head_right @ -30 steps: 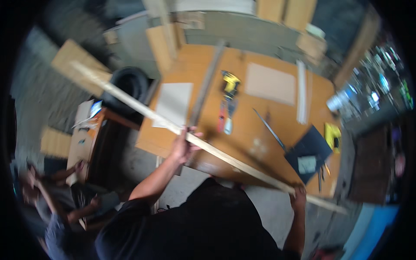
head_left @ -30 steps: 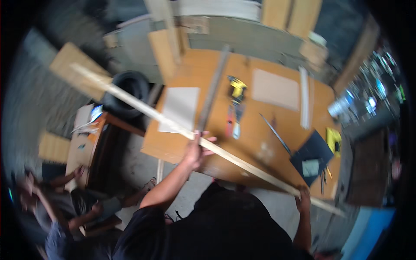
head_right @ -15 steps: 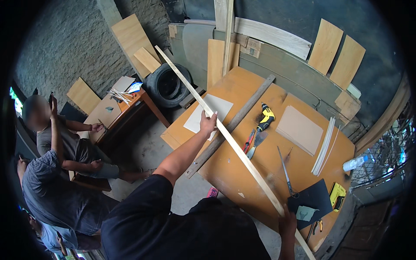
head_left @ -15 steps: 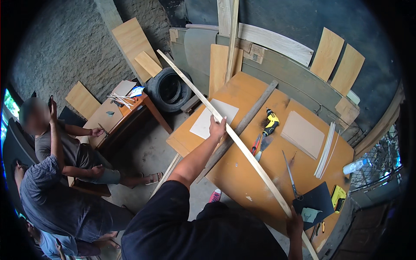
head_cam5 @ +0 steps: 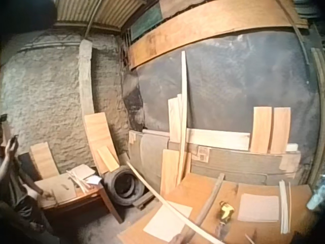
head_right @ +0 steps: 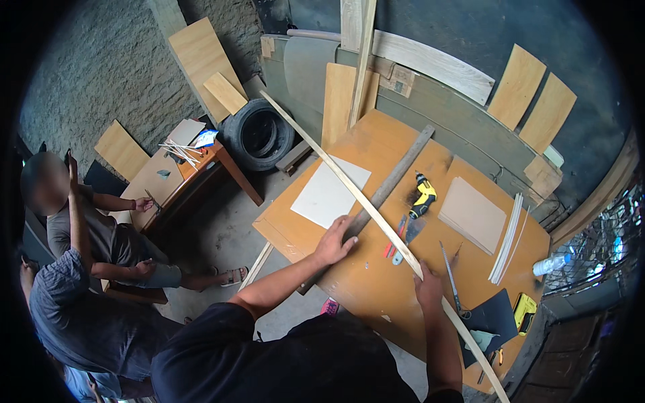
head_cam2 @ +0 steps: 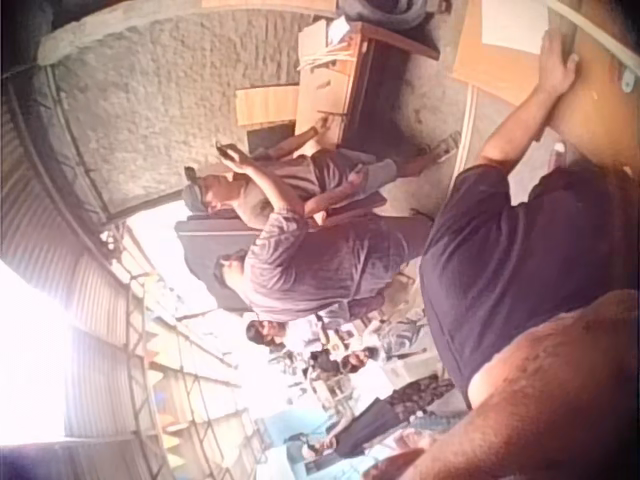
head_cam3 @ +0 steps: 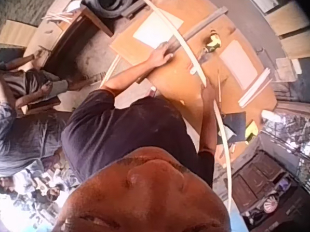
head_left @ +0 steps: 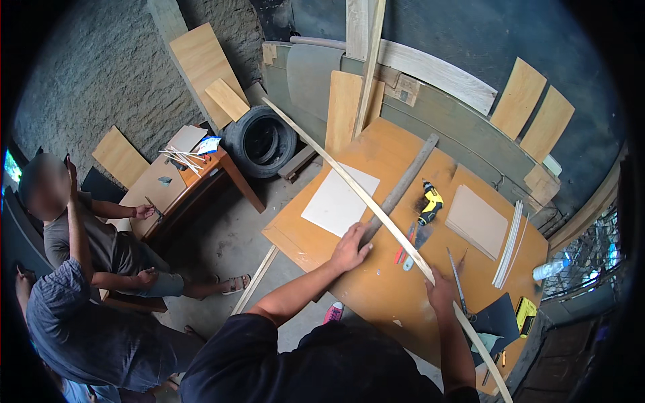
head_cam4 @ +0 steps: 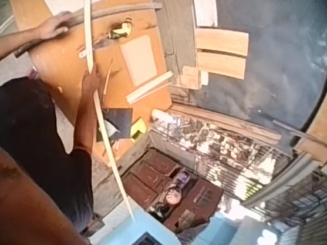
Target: Cutting a long piece of wood with a hand saw.
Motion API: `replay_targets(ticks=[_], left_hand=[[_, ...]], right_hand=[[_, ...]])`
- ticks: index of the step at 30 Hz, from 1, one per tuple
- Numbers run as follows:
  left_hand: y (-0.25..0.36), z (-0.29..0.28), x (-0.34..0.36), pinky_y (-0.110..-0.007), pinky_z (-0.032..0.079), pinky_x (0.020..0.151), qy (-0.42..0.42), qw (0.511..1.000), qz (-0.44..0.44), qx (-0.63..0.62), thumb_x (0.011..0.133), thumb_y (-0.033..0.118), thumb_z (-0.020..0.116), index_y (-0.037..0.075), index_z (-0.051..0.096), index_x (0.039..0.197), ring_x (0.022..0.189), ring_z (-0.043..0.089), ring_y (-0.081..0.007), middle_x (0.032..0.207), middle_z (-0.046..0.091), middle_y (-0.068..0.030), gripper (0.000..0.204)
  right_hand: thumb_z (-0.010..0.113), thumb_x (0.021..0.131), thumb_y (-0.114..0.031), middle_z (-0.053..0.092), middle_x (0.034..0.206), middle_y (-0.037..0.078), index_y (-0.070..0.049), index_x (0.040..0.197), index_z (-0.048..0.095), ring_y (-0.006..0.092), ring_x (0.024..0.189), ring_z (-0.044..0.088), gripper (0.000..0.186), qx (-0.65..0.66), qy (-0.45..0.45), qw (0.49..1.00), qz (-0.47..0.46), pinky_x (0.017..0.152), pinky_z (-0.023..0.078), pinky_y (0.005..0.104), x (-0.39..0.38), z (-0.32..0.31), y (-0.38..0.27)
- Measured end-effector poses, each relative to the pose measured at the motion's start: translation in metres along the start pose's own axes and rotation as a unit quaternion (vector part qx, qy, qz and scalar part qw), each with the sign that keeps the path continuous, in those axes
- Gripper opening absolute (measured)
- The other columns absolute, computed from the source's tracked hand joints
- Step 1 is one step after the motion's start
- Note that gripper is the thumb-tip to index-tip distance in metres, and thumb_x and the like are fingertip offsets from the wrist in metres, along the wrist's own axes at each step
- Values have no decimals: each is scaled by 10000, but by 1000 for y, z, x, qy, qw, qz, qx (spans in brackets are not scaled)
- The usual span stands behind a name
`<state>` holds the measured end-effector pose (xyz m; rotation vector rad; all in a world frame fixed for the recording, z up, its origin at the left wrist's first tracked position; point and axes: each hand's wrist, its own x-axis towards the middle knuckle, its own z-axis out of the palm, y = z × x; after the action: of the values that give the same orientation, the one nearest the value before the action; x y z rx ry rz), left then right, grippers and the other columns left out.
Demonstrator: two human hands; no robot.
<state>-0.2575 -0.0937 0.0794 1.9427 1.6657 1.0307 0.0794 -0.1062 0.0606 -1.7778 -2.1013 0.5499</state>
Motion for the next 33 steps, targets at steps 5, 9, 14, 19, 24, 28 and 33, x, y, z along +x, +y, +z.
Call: replay_targets(ticks=[5, 9, 14, 19, 24, 28, 33], left_hand=[[-22, -10, 0, -453, 339, 1099, -39, 999, 12, 30, 883, 243, 605, 123, 337, 1461, 1307, 389, -412, 1425, 360, -242, 648], [-45, -8, 18, -496, 279, 1128, -73, 990, 72, 96, 892, 235, 590, 129, 348, 1461, 1360, 317, -421, 1471, 312, -237, 628], [-60, 8, 50, -588, 236, 1125, -136, 971, 88, 176, 903, 241, 555, 223, 363, 1466, 1384, 258, -473, 1520, 259, -208, 595], [-96, 25, 70, -660, 229, 1083, -147, 938, 125, 289, 930, 363, 446, 286, 432, 1432, 1365, 283, -497, 1539, 279, -181, 508], [-106, 27, 80, -612, 240, 1098, -187, 929, 108, 302, 911, 348, 515, 268, 484, 1397, 1352, 319, -467, 1486, 366, -144, 494], [-128, 28, 85, -535, 390, 967, -97, 920, 197, 325, 892, 288, 528, 204, 628, 1245, 1199, 486, -384, 1323, 536, -134, 376], [-93, 5, 96, -525, 402, 988, -200, 918, 136, 316, 904, 286, 555, 279, 503, 1366, 1243, 433, -352, 1406, 442, -64, 465]], right_hand=[[689, 831, -176, 651, 1008, 248, -110, 1327, 540, 420, 930, 631, 523, 5, -17, 1000, -2, 830, 496, 481, 45, 33, -57], [667, 854, -247, 649, 1005, 249, -147, 1353, 518, 417, 963, 624, 530, -20, 9, 1000, -14, 849, 492, 489, 88, 69, -77], [654, 864, -290, 617, 1088, 256, -202, 1383, 485, 418, 1025, 602, 552, -29, -11, 999, 21, 882, 481, 501, 108, 109, -81], [646, 867, -332, 575, 1145, 232, -259, 1410, 449, 409, 1074, 570, 582, -74, -12, 997, 16, 933, 446, 513, 118, 128, -93], [679, 838, -326, 564, 1078, 201, -233, 1409, 459, 368, 1017, 575, 619, -92, -13, 994, 63, 895, 459, 473, 113, 134, -106], [670, 746, -102, 594, 916, 162, -69, 1299, 515, 347, 958, 578, 576, -9, 144, 989, -42, 895, 456, 447, 98, 125, -115], [600, 824, -183, 488, 1293, 190, -120, 1383, 464, 349, 1260, 428, 579, -36, 179, 983, 14, 1090, 292, 535, 19, 88, -88]])
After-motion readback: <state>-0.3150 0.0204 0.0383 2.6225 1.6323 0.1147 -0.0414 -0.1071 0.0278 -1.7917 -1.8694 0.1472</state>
